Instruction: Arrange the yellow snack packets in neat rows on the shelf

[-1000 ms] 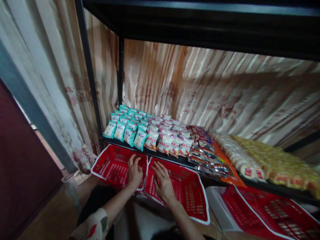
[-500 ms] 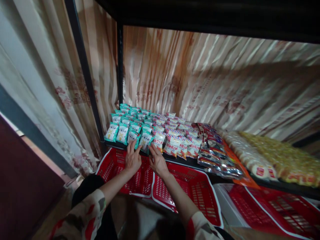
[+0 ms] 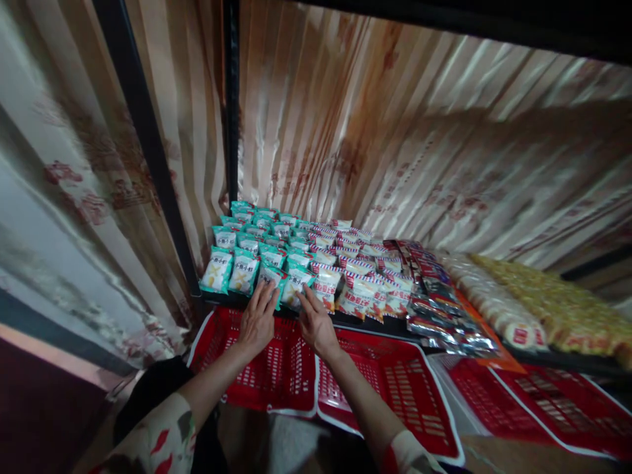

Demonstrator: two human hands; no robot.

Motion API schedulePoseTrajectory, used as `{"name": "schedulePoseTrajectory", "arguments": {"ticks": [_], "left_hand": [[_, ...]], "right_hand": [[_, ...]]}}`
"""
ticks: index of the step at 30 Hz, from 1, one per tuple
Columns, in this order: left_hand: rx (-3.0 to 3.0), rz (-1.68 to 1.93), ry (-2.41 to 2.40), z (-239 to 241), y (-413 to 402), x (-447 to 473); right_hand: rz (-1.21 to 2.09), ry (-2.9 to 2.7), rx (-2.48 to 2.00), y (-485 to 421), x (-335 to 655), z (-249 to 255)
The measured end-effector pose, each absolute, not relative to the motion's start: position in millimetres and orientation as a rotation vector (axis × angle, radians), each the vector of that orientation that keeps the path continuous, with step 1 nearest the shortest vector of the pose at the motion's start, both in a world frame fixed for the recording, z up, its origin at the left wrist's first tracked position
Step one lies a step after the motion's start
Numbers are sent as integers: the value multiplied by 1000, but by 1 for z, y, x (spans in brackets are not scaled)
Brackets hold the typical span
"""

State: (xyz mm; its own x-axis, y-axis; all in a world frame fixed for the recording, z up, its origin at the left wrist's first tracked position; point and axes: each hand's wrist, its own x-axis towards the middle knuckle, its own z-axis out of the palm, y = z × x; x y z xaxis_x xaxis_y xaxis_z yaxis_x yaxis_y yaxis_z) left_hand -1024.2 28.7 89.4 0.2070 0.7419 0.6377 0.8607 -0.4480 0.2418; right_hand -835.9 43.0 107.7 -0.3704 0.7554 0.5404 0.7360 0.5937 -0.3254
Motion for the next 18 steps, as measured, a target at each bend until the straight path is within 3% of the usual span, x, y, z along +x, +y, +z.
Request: {"name": "schedulePoseTrajectory", "arguments": {"ticks": [18], "left_hand": [[-2348,-1095,-1531,79,41,-1014]], "right_hand": [[-99,-2101,-1168,39,-844,102]]}}
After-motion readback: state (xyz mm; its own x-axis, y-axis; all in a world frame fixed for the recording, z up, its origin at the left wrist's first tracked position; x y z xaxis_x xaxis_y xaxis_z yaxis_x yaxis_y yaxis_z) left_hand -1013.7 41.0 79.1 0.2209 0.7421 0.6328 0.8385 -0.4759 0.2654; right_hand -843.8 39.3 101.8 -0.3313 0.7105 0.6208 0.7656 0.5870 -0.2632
